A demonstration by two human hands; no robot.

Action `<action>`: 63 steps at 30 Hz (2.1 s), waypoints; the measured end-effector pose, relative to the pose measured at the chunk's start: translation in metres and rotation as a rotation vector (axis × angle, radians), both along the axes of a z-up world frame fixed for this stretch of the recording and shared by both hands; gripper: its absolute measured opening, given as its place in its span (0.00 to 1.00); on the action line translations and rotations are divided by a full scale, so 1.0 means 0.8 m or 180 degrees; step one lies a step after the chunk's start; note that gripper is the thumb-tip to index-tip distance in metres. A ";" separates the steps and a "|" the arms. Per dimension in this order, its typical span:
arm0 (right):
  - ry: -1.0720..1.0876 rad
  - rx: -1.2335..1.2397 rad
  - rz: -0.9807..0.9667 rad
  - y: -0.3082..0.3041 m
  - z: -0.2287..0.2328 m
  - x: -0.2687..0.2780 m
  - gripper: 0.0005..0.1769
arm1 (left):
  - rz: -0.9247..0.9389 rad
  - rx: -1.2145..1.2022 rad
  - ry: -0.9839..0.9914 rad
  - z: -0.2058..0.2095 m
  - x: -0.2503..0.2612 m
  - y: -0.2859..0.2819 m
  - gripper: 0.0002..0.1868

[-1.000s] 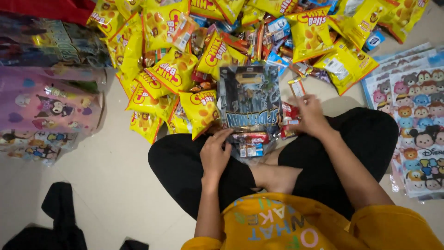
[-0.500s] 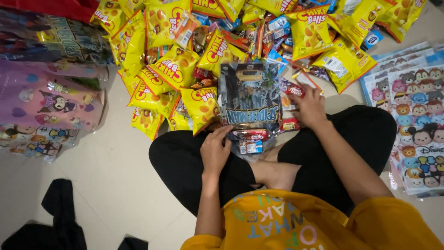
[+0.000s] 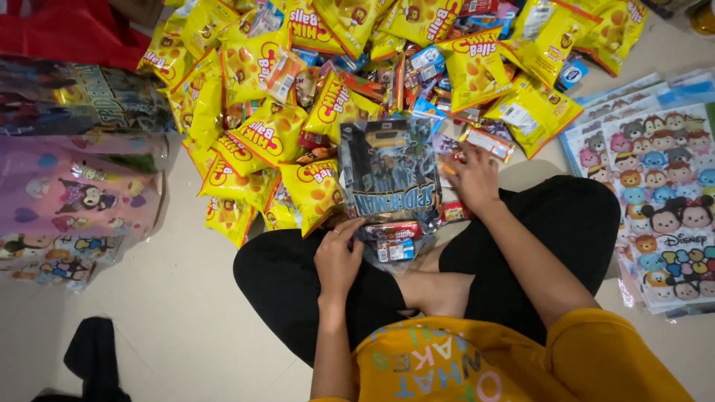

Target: Packing small snack bags and sticker sheets into larger decorative plastic bags to create gift sets.

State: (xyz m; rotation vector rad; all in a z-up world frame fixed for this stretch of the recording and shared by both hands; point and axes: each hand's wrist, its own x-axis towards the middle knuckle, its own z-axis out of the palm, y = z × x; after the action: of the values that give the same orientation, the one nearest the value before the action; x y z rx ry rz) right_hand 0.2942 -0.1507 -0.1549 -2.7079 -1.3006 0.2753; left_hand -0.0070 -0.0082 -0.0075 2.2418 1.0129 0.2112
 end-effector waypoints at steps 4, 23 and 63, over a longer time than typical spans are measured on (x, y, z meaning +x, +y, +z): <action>0.0013 0.0181 -0.0281 -0.017 -0.053 0.035 0.20 | 0.0013 -0.0038 -0.0012 -0.001 0.001 0.001 0.23; 0.3577 0.2153 -0.0300 -0.002 0.106 -0.084 0.30 | -0.0010 -0.0108 -0.0119 -0.015 -0.002 0.009 0.23; 0.0519 -0.1041 -0.1429 -0.027 0.023 0.168 0.60 | -0.0027 -0.0092 0.0122 0.004 0.013 0.007 0.21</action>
State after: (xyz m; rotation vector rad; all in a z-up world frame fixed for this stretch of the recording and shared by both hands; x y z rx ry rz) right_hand 0.4283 -0.1726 -0.1362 -3.0637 -0.6227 0.6883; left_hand 0.0034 -0.0023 -0.0046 2.2314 1.0201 0.1496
